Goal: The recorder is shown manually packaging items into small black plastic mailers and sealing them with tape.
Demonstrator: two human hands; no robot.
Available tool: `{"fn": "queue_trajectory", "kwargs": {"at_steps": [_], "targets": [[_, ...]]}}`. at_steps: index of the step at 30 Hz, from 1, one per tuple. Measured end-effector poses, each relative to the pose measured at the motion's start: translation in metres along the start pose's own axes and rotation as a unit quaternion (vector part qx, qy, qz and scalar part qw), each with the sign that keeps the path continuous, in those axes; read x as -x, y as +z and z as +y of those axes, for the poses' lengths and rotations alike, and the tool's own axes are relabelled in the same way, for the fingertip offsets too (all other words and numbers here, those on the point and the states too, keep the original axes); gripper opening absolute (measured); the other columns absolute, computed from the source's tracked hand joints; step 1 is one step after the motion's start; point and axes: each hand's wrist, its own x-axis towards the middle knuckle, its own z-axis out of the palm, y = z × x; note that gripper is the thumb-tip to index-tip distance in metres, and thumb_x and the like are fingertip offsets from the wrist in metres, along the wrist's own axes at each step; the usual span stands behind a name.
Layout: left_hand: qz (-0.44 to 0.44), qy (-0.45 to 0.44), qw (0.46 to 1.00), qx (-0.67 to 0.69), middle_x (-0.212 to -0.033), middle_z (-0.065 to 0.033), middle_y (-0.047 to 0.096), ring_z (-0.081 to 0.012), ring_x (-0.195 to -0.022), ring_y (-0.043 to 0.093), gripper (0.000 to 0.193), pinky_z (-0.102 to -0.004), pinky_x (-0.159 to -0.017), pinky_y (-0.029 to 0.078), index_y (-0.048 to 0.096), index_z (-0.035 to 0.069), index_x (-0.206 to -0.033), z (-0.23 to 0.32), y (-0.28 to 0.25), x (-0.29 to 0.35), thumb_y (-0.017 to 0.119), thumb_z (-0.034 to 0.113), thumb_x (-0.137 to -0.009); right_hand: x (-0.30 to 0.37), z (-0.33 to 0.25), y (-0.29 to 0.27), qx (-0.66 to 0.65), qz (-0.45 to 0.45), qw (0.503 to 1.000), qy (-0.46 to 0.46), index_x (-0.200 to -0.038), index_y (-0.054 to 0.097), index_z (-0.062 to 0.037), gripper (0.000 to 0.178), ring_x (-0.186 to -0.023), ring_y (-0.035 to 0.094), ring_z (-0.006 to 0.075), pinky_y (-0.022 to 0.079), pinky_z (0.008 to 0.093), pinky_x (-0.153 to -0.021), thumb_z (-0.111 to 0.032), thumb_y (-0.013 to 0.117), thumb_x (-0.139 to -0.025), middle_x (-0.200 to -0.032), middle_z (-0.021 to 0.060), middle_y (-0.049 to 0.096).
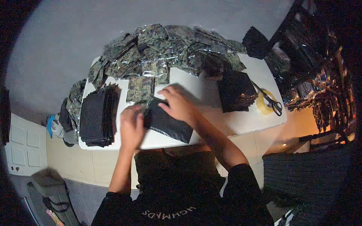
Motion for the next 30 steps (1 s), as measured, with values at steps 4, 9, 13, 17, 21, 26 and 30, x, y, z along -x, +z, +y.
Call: {"fn": "queue_trajectory", "kwargs": {"at_steps": [4, 9, 13, 17, 21, 26, 30], "targets": [[-0.090, 0.065, 0.987, -0.119, -0.168, -0.0322, 0.043, -0.0522, -0.159, 0.035, 0.072, -0.0688, -0.128, 0.027, 0.046, -0.011, -0.158, 0.036, 0.039, 0.024, 0.060, 0.040, -0.109, 0.008, -0.014, 0.030, 0.177, -0.103, 0.976, -0.070, -0.169, 0.040, -0.0062, 0.075, -0.167, 0.027, 0.0367, 0.025, 0.0560, -0.133, -0.026, 0.065, -0.101, -0.179, 0.0183, 0.030], [-0.102, 0.053, 0.980, -0.162, -0.173, -0.0342, 0.034, -0.0492, -0.164, 0.027, 0.094, -0.0677, -0.132, 0.017, 0.030, -0.013, -0.167, 0.029, 0.059, 0.043, 0.058, 0.055, -0.107, 0.020, -0.005, 0.040, 0.250, -0.114, 0.959, -0.063, -0.173, 0.034, -0.0065, 0.073, -0.169, 0.022, 0.0326, 0.021, 0.0584, -0.134, -0.037, 0.053, -0.109, -0.183, 0.0161, 0.025], [-0.115, 0.050, 0.976, -0.178, -0.174, -0.0326, 0.032, -0.0469, -0.164, 0.027, 0.096, -0.0677, -0.132, 0.015, 0.027, -0.011, -0.168, 0.028, 0.060, 0.043, 0.056, 0.058, -0.107, 0.018, -0.005, 0.038, 0.244, -0.121, 0.960, -0.061, -0.172, 0.036, -0.0057, 0.071, -0.169, 0.024, 0.0326, 0.020, 0.0585, -0.134, -0.041, 0.051, -0.112, -0.181, 0.0172, 0.028], [-0.112, 0.055, 0.977, -0.171, -0.172, -0.0330, 0.035, -0.0478, -0.163, 0.029, 0.092, -0.0651, -0.132, 0.018, 0.032, -0.011, -0.166, 0.028, 0.058, 0.041, 0.058, 0.055, -0.107, 0.021, 0.005, 0.041, 0.235, -0.118, 0.962, -0.066, -0.170, 0.039, -0.0055, 0.072, -0.166, 0.030, 0.0350, 0.023, 0.0585, -0.133, -0.042, 0.054, -0.110, -0.178, 0.0178, 0.034], [-0.050, 0.044, 0.996, -0.061, -0.163, -0.0349, 0.044, -0.0520, -0.154, 0.039, 0.074, -0.0594, -0.129, 0.030, 0.046, -0.011, -0.157, 0.024, 0.043, 0.040, 0.069, 0.034, -0.103, 0.016, -0.001, 0.026, 0.054, -0.086, 0.995, 0.009, -0.168, 0.043, -0.0070, 0.076, -0.156, 0.041, 0.0388, 0.032, 0.0530, -0.129, -0.032, 0.070, -0.102, -0.167, 0.0203, 0.048], [0.000, 0.012, 0.993, -0.119, -0.153, -0.0331, 0.054, -0.0542, -0.147, 0.045, 0.068, -0.0608, -0.124, 0.036, 0.054, -0.007, -0.153, 0.005, 0.034, 0.041, 0.073, 0.026, -0.096, -0.009, 0.009, 0.031, -0.041, -0.024, 0.993, 0.110, -0.144, 0.067, -0.0026, 0.064, -0.109, 0.075, 0.0367, 0.059, 0.0449, -0.099, -0.025, 0.088, -0.088, -0.127, 0.0218, 0.074], [-0.009, 0.028, 0.994, -0.107, -0.151, -0.0328, 0.056, -0.0541, -0.148, 0.044, 0.069, -0.0607, -0.125, 0.034, 0.054, -0.007, -0.153, 0.000, 0.028, 0.034, 0.076, 0.024, -0.094, -0.035, 0.022, 0.035, -0.044, -0.132, 0.977, 0.163, -0.133, 0.071, 0.0019, 0.059, -0.108, 0.077, 0.0403, 0.060, 0.0471, -0.098, -0.027, 0.091, -0.086, -0.114, 0.0228, 0.079]]}}
